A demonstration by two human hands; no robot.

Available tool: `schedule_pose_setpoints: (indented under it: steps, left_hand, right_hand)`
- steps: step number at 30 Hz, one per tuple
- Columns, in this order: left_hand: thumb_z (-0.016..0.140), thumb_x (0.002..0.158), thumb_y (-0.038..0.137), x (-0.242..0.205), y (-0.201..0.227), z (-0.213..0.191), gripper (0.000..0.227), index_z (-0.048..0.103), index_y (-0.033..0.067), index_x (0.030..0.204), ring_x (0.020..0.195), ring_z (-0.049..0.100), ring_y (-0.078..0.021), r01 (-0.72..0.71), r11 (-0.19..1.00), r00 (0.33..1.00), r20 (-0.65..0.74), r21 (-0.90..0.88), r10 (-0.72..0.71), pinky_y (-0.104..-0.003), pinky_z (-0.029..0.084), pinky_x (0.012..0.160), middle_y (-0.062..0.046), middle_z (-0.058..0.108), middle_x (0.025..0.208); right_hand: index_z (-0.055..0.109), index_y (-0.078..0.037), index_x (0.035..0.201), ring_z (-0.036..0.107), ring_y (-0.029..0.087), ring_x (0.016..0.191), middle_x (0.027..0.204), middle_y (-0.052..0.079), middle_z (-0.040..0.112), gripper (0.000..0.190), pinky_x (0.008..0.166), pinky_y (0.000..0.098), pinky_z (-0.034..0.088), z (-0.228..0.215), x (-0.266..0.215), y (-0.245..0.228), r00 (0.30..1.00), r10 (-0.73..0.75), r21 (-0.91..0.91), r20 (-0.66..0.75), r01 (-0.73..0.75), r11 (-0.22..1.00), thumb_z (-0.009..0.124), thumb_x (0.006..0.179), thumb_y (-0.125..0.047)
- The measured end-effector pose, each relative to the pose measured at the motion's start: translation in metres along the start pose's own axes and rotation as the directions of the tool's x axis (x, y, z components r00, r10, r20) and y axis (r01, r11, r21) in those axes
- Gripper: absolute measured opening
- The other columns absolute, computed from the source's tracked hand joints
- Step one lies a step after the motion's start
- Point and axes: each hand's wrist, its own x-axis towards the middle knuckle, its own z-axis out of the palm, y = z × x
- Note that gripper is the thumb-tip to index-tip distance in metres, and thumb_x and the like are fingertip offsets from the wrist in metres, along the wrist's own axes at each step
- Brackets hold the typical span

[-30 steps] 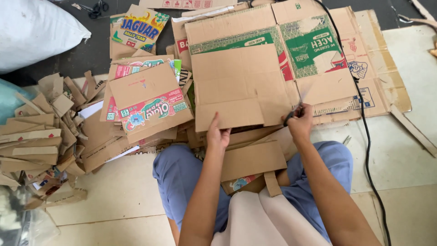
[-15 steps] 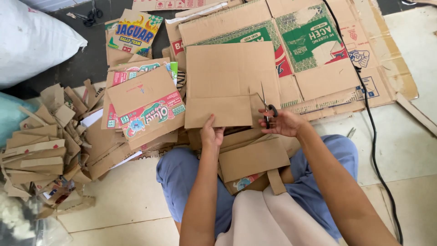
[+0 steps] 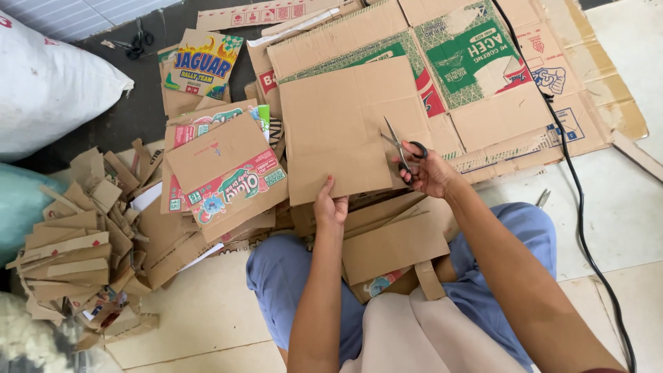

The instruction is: Cutting cardboard boxes into smaller strips using scissors

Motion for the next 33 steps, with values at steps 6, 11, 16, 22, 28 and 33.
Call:
schedule_pose_setpoints:
  steps: [6,11,16,22,28,33]
  left_hand:
    - [0.077,0.084,-0.004,0.006,0.002,-0.010,0.038,0.073,0.0133,0.117,0.113,0.068,-0.0393,-0.032,0.999,0.999,-0.019,-0.009,0.032,-0.070,0.053,0.097,-0.015,0.072,0.123]
    - [0.078,0.083,-0.004,0.018,0.004,-0.019,0.035,0.074,0.0128,0.114,0.109,0.071,-0.0383,-0.075,0.997,0.996,-0.048,0.017,0.076,-0.070,0.054,0.096,-0.014,0.074,0.119]
    - [0.078,0.082,-0.007,0.019,0.006,-0.025,0.032,0.075,0.0094,0.110,0.108,0.071,-0.0388,-0.078,0.997,0.992,-0.097,-0.014,0.076,-0.070,0.054,0.096,-0.016,0.075,0.115]
    - [0.080,0.080,-0.008,0.014,0.008,-0.021,0.033,0.075,0.0079,0.109,0.107,0.071,-0.0405,-0.081,0.996,0.990,-0.121,-0.025,0.077,-0.070,0.055,0.094,-0.018,0.075,0.114]
    - [0.080,0.078,-0.010,0.014,0.000,-0.026,0.034,0.075,0.0059,0.107,0.104,0.072,-0.0414,-0.118,0.992,0.977,-0.184,-0.043,0.109,-0.071,0.055,0.092,-0.018,0.075,0.112]
    - [0.080,0.077,-0.010,-0.004,-0.002,-0.012,0.036,0.073,0.0045,0.109,0.104,0.071,-0.0422,-0.127,0.991,0.970,-0.215,-0.053,0.113,-0.072,0.054,0.093,-0.020,0.075,0.112]
  right_hand:
    - [0.071,-0.029,0.097,0.067,0.010,0.058,0.069,0.002,0.069,0.041,0.041,0.0146,0.033,-0.017,0.011,-0.004,1.000,0.018,0.030,0.023,-0.019,0.999,0.074,0.081,-0.066]
    - [0.066,-0.027,0.100,0.064,0.010,0.056,0.067,0.003,0.065,0.044,0.040,0.0132,0.031,-0.020,-0.011,-0.010,0.996,0.074,-0.014,0.053,-0.074,0.997,0.072,0.081,-0.067]
    - [0.063,-0.027,0.098,0.062,0.009,0.053,0.065,0.003,0.063,0.042,0.039,0.0114,0.029,-0.023,-0.014,-0.003,0.996,0.085,-0.017,0.018,-0.085,0.996,0.074,0.081,-0.064]
    - [0.065,-0.026,0.097,0.060,0.007,0.052,0.063,0.001,0.063,0.045,0.039,0.0119,0.027,-0.025,-0.004,0.008,0.998,0.064,-0.051,-0.012,-0.064,0.997,0.074,0.079,-0.066]
    - [0.068,-0.027,0.096,0.061,0.006,0.055,0.065,0.000,0.065,0.043,0.042,0.0137,0.026,-0.027,0.004,0.024,0.996,0.039,-0.048,-0.079,-0.043,0.998,0.078,0.074,-0.063]
    - [0.070,-0.027,0.098,0.062,0.006,0.059,0.069,0.000,0.067,0.045,0.044,0.0151,0.026,-0.027,0.006,0.030,0.993,0.022,-0.056,-0.118,-0.029,0.998,0.080,0.073,-0.063]
